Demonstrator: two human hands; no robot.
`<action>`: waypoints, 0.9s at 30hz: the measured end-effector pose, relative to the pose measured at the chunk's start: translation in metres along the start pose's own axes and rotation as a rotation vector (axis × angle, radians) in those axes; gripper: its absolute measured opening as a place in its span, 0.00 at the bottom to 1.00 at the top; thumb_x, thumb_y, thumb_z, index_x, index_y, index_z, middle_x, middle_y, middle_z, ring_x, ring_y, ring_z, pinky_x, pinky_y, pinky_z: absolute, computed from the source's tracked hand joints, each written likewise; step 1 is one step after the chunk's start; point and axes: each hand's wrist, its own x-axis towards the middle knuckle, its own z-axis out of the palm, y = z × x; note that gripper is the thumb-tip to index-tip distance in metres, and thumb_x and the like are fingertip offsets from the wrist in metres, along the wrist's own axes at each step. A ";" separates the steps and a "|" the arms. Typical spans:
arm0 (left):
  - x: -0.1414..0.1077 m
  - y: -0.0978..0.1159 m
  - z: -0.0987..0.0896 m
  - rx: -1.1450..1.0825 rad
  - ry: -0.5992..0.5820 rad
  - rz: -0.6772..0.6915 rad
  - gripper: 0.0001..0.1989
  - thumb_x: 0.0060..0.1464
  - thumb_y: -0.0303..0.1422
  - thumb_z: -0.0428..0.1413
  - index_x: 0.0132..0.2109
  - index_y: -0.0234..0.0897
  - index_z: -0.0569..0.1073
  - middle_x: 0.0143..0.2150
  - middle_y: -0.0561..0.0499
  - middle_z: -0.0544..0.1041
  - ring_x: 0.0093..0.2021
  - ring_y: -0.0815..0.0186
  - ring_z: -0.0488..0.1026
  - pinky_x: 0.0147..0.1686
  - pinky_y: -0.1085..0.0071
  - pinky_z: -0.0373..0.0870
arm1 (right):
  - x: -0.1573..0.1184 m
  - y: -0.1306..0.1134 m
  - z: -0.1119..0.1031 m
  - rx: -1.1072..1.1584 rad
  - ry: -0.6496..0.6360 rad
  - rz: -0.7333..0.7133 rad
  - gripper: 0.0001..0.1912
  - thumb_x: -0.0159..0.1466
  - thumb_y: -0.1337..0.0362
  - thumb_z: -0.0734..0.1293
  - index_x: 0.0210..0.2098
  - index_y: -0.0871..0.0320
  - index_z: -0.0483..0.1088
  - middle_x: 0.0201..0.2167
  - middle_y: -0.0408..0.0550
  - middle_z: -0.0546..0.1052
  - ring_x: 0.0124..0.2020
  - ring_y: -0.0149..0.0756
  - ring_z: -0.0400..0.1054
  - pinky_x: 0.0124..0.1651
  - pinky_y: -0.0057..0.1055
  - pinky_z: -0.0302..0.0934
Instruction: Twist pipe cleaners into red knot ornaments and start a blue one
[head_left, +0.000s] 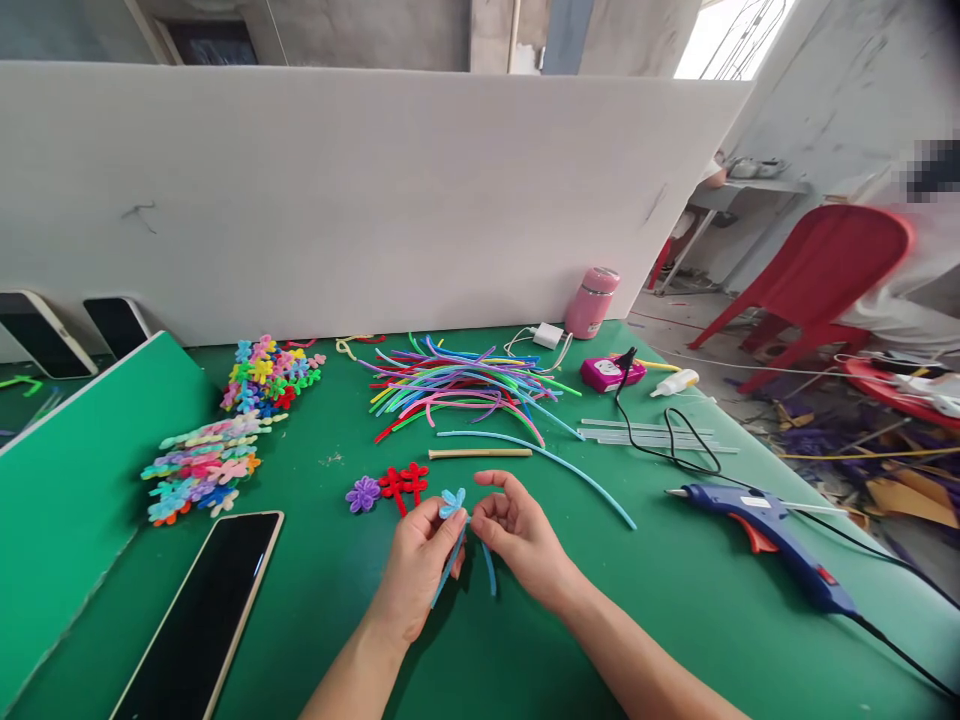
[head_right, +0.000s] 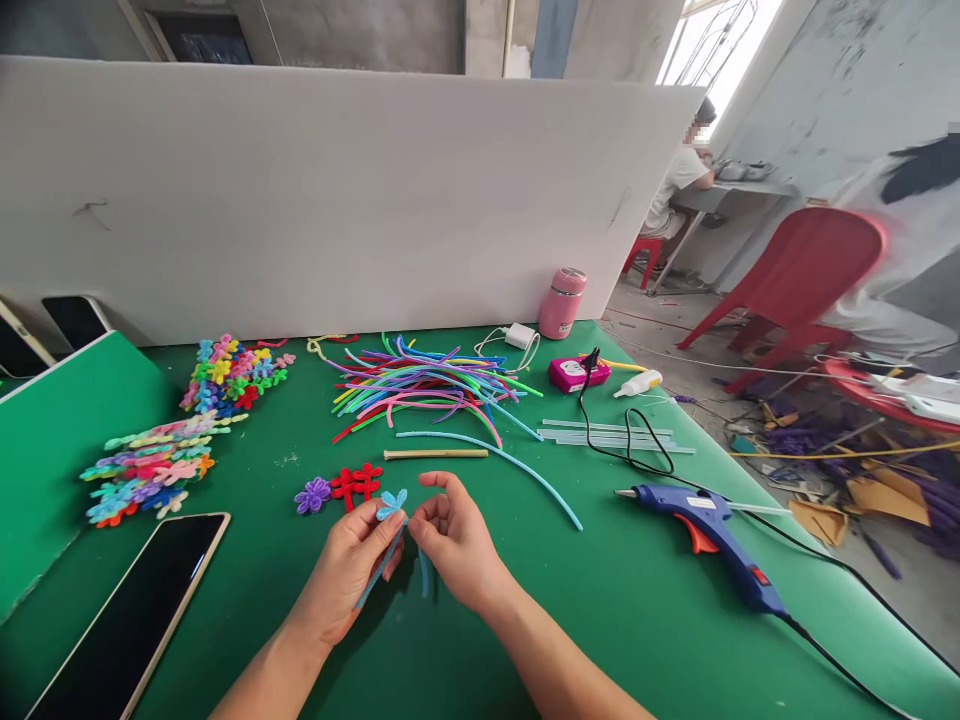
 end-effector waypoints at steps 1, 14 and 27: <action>-0.001 -0.002 0.001 -0.004 0.006 -0.003 0.10 0.48 0.37 0.54 0.27 0.35 0.65 0.17 0.60 0.59 0.17 0.76 0.56 0.16 0.79 0.53 | 0.000 0.001 0.001 0.006 0.012 -0.009 0.20 0.52 0.60 0.66 0.41 0.57 0.55 0.21 0.36 0.63 0.20 0.24 0.53 0.22 0.22 0.47; -0.007 0.002 0.007 0.107 0.061 0.072 0.10 0.48 0.39 0.53 0.28 0.36 0.67 0.25 0.54 0.67 0.27 0.68 0.63 0.29 0.75 0.60 | -0.003 0.001 0.004 -0.001 0.077 -0.034 0.19 0.53 0.56 0.66 0.40 0.55 0.56 0.24 0.37 0.63 0.21 0.26 0.65 0.23 0.24 0.58; -0.003 0.008 -0.001 -0.245 -0.022 -0.151 0.08 0.43 0.34 0.58 0.28 0.34 0.70 0.20 0.58 0.64 0.20 0.75 0.57 0.20 0.78 0.54 | -0.006 -0.006 -0.014 -0.542 -0.058 -0.331 0.16 0.56 0.68 0.63 0.45 0.56 0.63 0.36 0.48 0.71 0.33 0.32 0.66 0.35 0.31 0.63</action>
